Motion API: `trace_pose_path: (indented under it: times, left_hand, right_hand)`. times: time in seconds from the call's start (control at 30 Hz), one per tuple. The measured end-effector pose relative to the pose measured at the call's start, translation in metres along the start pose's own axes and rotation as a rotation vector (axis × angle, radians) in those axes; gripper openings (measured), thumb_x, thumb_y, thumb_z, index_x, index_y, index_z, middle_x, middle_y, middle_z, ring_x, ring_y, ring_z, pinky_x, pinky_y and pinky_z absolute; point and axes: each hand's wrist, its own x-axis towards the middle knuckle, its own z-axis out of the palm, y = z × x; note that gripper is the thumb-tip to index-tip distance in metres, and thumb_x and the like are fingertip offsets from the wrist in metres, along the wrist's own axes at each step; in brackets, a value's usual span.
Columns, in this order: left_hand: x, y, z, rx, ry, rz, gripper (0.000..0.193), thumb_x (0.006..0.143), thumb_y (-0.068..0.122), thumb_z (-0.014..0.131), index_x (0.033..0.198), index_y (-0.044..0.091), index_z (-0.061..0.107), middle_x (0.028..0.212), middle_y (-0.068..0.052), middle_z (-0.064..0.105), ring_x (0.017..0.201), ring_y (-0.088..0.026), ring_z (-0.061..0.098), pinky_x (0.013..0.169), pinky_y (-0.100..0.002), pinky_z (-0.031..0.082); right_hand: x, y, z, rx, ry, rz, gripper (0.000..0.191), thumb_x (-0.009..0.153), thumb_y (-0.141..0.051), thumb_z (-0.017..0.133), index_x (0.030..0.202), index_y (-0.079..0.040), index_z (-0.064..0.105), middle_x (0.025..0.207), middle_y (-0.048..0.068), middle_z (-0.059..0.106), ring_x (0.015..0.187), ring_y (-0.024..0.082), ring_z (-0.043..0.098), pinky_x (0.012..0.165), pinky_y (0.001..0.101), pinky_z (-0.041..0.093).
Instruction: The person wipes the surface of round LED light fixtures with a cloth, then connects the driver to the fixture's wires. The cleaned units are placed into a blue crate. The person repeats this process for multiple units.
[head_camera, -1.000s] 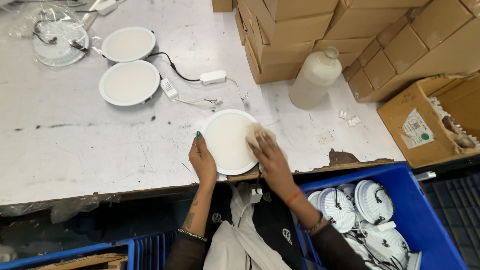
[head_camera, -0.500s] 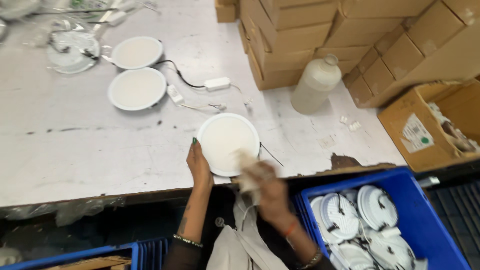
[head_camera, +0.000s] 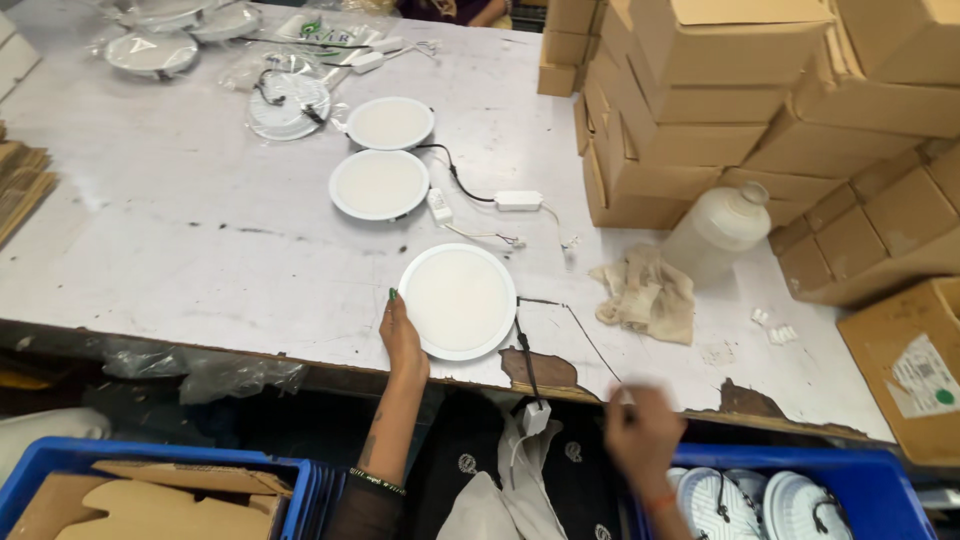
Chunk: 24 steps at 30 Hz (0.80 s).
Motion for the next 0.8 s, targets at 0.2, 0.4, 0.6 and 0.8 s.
trace_pose_path:
  times: [0.2,0.4,0.6,0.8]
  left_hand:
    - [0.005,-0.005,0.001,0.025,0.020,-0.045,0.057,0.105,0.038,0.040,0.151,0.004,0.041,0.147,-0.016,0.053,0.141,-0.025,0.048,0.116,-0.038,0.038]
    - [0.001,-0.003,-0.002,-0.061,0.031,-0.013,0.053,0.105,0.037,0.042,0.147,0.005,0.047,0.144,-0.015,0.056,0.138,-0.024,0.052,0.114,-0.037,0.043]
    - [0.005,0.017,-0.009,-0.103,0.151,0.064,0.046,0.106,0.031,0.035,0.144,0.012,0.053,0.135,-0.011,0.063,0.125,-0.023,0.063,0.101,-0.036,0.057]
    - [0.013,0.039,-0.019,0.020,0.228,0.245,0.044,0.107,0.023,0.038,0.146,0.007,0.053,0.147,-0.017,0.054,0.130,-0.030,0.060,0.103,-0.040,0.051]
  right_hand:
    - [-0.076,-0.018,0.049,0.386,-0.320,0.044,0.068,0.074,-0.023,0.088,0.127,0.006,0.057,0.119,0.023,0.065,0.108,0.031,0.063,0.085,0.0434,0.052]
    - [-0.072,-0.029,0.073,0.610,-0.454,0.410,0.038,0.092,-0.020,0.078,0.125,-0.004,0.067,0.102,0.016,0.077,0.088,0.026,0.070,0.077,0.0389,0.057]
    - [-0.074,-0.004,0.018,0.273,-0.117,0.021,0.055,0.081,-0.018,0.078,0.133,-0.010,0.062,0.094,0.013,0.073,0.071,0.019,0.071,0.062,0.0321,0.056]
    - [-0.015,-0.002,0.007,0.056,-0.067,-0.170,0.053,0.091,-0.011,0.069,0.143,-0.017,0.058,0.089,0.013,0.062,0.066,0.027,0.061,0.061,0.0368,0.050]
